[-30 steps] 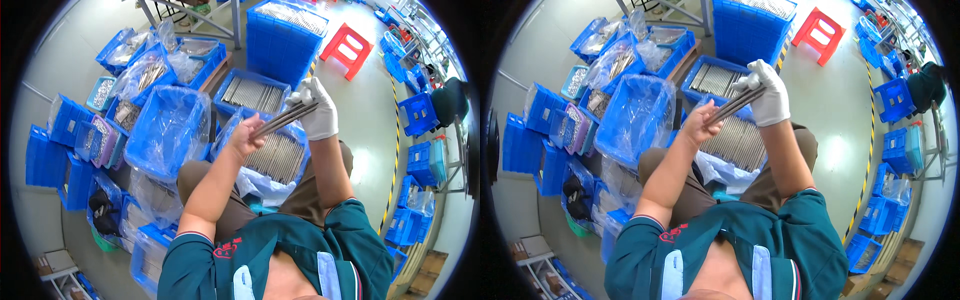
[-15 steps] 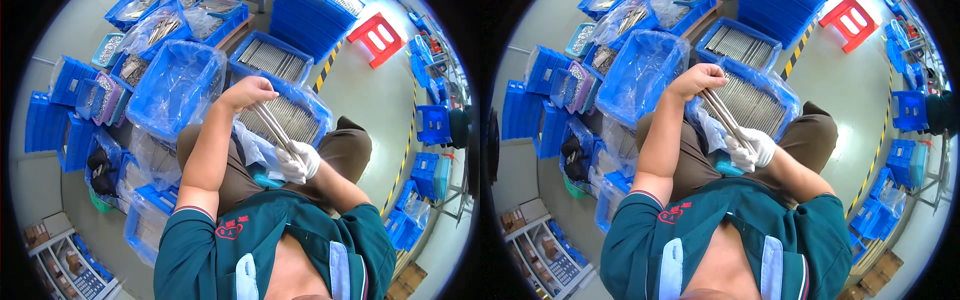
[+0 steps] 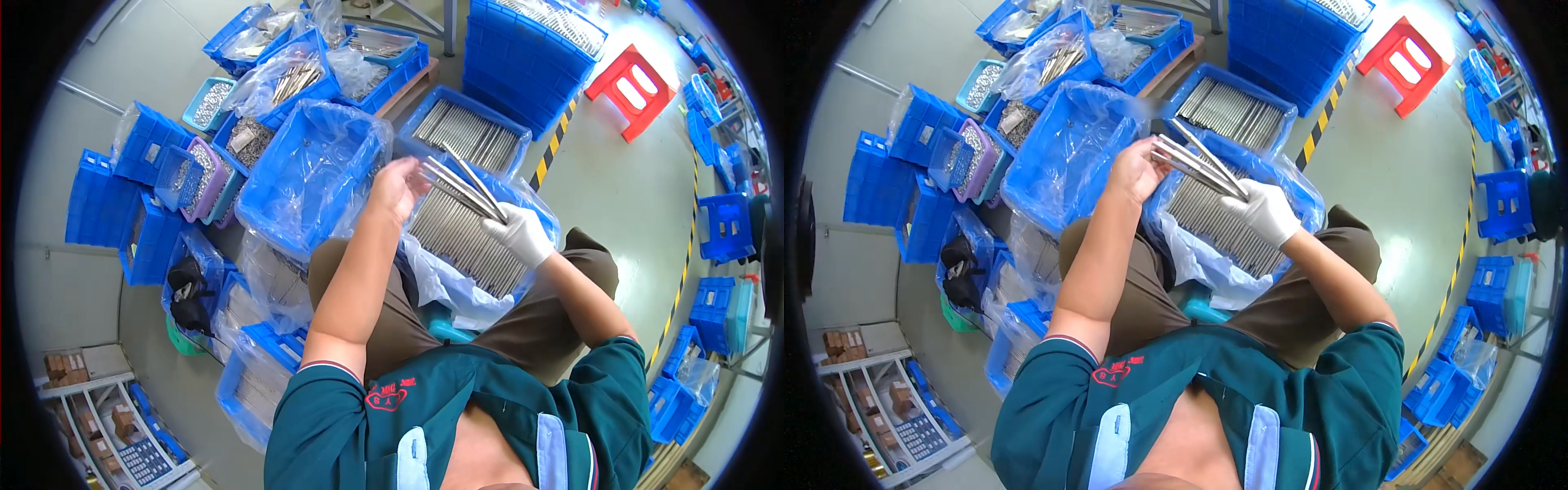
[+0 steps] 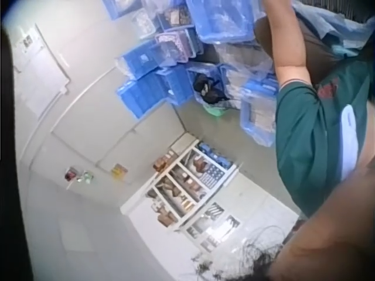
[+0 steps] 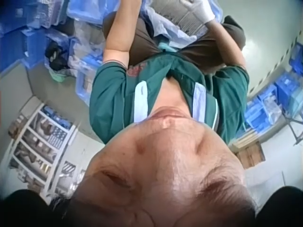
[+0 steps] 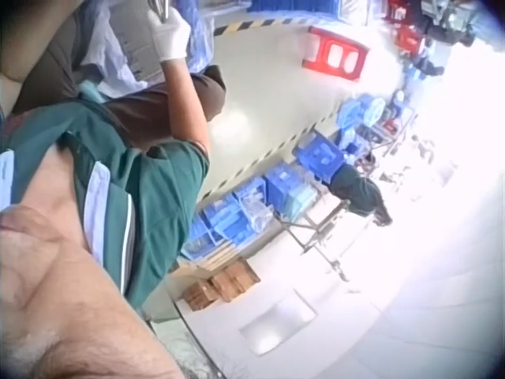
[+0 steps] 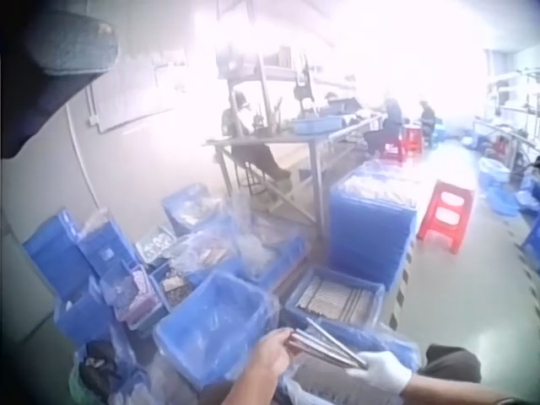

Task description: Sorting and organizing metal rods into blue plastic bins.

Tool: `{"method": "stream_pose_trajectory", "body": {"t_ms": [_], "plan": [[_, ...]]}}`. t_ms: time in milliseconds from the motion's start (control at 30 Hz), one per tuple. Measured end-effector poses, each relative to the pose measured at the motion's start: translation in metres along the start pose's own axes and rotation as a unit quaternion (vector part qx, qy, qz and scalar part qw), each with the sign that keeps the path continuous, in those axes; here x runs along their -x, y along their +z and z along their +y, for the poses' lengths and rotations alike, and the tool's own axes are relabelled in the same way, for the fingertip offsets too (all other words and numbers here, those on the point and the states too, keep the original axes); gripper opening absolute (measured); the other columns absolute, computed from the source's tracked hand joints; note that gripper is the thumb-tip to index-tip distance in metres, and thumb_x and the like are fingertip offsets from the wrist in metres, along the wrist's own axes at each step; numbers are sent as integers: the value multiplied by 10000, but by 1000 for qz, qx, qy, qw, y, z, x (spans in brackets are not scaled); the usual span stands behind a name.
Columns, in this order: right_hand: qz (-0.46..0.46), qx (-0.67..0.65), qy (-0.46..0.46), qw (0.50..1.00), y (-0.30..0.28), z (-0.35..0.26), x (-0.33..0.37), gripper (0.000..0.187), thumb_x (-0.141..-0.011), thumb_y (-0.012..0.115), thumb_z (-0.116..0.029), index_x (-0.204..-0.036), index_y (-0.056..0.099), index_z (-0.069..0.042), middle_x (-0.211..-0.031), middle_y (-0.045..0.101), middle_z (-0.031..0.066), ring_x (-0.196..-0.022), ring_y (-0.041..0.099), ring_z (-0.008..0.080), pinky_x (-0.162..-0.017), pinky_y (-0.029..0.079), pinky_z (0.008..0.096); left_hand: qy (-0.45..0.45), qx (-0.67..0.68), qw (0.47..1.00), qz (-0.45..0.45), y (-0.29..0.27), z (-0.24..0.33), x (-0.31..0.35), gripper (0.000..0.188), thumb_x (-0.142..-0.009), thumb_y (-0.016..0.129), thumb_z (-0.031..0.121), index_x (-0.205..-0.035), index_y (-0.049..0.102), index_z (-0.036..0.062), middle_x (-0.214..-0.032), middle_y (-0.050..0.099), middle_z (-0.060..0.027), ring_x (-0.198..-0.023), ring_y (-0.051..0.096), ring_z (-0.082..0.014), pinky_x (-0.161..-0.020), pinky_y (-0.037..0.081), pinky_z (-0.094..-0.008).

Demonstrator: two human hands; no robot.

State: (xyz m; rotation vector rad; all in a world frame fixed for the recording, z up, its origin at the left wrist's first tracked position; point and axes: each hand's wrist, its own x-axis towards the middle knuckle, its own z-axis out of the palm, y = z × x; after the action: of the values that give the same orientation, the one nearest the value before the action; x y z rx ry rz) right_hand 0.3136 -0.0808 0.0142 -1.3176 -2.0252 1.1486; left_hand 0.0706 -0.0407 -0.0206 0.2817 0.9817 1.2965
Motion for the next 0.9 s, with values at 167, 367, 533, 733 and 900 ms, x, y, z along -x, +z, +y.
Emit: {"method": "stream_pose_trajectory", "body": {"t_ms": [167, 367, 533, 733, 900], "plan": [[-30, -233, 183, 955, -6, 16, -8, 253, -868, 607, -271, -806, 616, -27, -581, 484, -15, -488, 423, 58, -472, 350, 234, 19, 15, 999, -30, 9, 4, 9, 186, -860, 412, -81, -996, 514, -6, -979, 598, -175, -974, 602, -305, -827, 528, -391], [5, -246, 177, 953, -4, 14, -8, 197, -875, 593, -219, -825, 596, -28, -562, 468, -13, -479, 425, 67, -456, 342, 236, 48, 54, 995, -73, 32, 11, 21, 228, -881, 407, -55, -1075, 513, 3, -1057, 589, -179, -1005, 592, -301, -880, 499, -406], [2, -272, 168, 948, 2, 26, -9, 197, -878, 588, -216, -812, 584, -31, -567, 473, -13, -490, 431, 67, -465, 347, 238, 67, 56, 991, -98, 38, 11, 21, 257, -896, 399, -35, -1125, 505, 12, -1089, 577, -179, -1044, 572, -306, -922, 473, -423], [1, -242, 162, 957, 2, 18, -7, 172, -883, 581, -189, -824, 580, -28, -570, 456, -22, -490, 409, 59, -460, 331, 229, 32, 111, 985, -124, 30, 10, 19, 247, -897, 406, -7, -1119, 515, 1, -1062, 588, -199, -1039, 567, -337, -919, 466, -451], [6, -247, 142, 959, 2, 19, -5, 140, -885, 580, -166, -839, 580, -34, -572, 444, -29, -471, 388, 53, -436, 307, 217, -19, 135, 976, -170, 28, 13, 19, 233, -865, 448, 2, -1075, 549, -6, -1023, 607, -227, -988, 586, -360, -881, 477, -455]]}}
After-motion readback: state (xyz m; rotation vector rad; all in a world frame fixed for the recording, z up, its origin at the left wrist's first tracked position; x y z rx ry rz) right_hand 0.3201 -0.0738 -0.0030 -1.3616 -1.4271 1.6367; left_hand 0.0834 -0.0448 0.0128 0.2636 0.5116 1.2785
